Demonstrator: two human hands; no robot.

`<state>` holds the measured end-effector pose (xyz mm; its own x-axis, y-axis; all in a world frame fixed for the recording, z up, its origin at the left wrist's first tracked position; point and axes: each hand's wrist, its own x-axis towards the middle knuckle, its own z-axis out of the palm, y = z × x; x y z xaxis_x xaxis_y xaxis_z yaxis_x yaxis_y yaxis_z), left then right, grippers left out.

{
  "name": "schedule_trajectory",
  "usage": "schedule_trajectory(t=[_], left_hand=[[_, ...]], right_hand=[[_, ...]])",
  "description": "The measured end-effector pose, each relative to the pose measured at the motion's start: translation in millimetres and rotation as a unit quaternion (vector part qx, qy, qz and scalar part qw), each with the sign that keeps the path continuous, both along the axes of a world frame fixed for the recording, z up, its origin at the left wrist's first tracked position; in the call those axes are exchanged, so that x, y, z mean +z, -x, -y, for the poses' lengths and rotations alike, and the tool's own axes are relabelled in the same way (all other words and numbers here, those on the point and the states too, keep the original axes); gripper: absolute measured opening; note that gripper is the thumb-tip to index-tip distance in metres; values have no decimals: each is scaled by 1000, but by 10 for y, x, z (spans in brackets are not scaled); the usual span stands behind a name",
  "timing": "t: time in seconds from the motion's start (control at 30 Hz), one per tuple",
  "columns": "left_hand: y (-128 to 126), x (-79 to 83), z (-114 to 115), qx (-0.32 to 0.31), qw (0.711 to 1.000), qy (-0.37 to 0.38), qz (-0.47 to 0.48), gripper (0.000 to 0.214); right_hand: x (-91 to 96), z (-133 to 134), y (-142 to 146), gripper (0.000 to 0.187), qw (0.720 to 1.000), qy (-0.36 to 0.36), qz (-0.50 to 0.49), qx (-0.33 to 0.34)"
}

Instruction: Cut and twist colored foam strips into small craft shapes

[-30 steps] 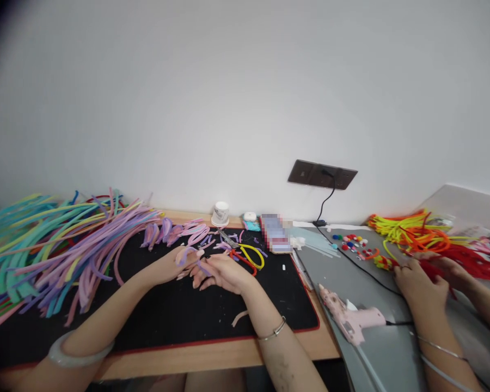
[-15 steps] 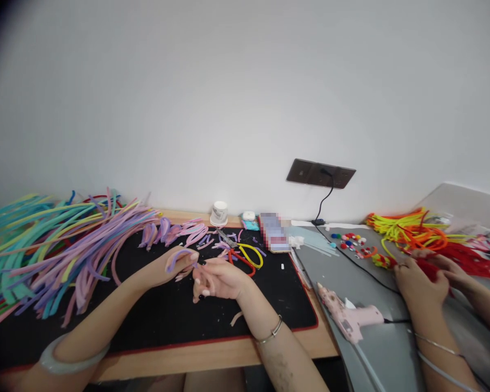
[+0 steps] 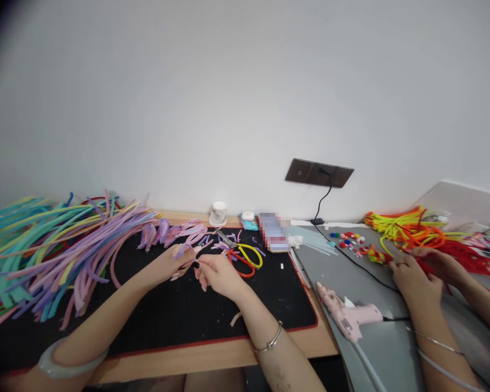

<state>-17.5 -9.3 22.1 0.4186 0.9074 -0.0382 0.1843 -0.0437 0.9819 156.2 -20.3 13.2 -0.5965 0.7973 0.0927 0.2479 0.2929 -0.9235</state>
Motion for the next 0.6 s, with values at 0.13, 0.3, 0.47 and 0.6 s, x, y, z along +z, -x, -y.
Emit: schedule_trajectory(t=[0.13, 0.3, 0.47, 0.6], left_hand=[[-64, -118, -46, 32, 994, 76, 77, 44], [-85, -184, -75, 35, 985, 107, 132, 42], [-74, -195, -122, 82, 993, 45, 76, 42], [-67, -223, -184, 122, 989, 14, 78, 38]], right_hand=[[-4, -19, 3, 22, 969, -209, 119, -52], [-66, -56, 34, 22, 936, -283, 183, -97], [-22, -72, 10, 29, 964, -207, 143, -89], [68, -144, -187, 17, 949, -182, 138, -216]])
